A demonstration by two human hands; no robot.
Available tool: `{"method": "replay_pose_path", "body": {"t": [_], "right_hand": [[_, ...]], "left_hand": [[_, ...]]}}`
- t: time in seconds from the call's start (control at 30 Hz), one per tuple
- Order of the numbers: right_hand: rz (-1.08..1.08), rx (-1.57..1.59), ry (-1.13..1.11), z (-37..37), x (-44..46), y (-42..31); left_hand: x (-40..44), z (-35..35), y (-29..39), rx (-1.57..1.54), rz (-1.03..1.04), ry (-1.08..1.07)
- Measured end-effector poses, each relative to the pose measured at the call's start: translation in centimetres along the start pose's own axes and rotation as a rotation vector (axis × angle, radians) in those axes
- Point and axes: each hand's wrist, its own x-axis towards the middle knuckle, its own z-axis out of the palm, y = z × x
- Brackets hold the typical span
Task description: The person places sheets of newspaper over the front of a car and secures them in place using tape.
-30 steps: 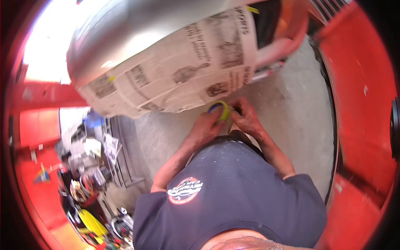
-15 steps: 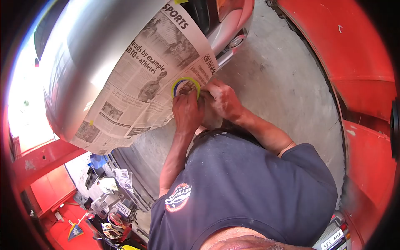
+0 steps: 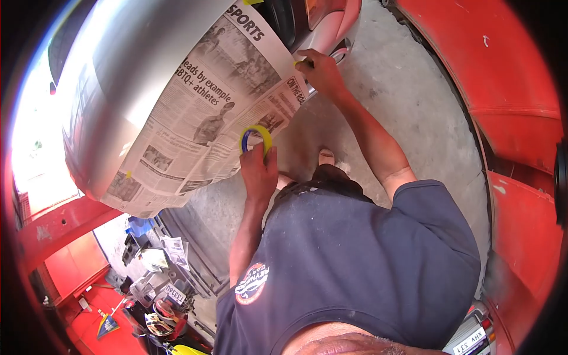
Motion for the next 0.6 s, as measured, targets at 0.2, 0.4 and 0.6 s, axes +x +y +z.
{"method": "replay_pose_path", "body": {"t": [0.2, 0.4, 0.6], "right_hand": [[0.012, -0.026, -0.055, 2.1, 2.1, 2.2], [-0.128, 0.083, 0.138, 4.3, 2.1, 3.0], [-0.238, 0.109, 0.171, 5.6, 2.8, 5.3]], "left_hand": [[-5.2, 1.0, -5.3, -0.073, -0.325, -0.05], [-10.1, 2.2, -9.3, 0.038, -0.34, 0.029], [-14.5, 1.5, -11.0, 0.037, -0.535, -0.006]]}}
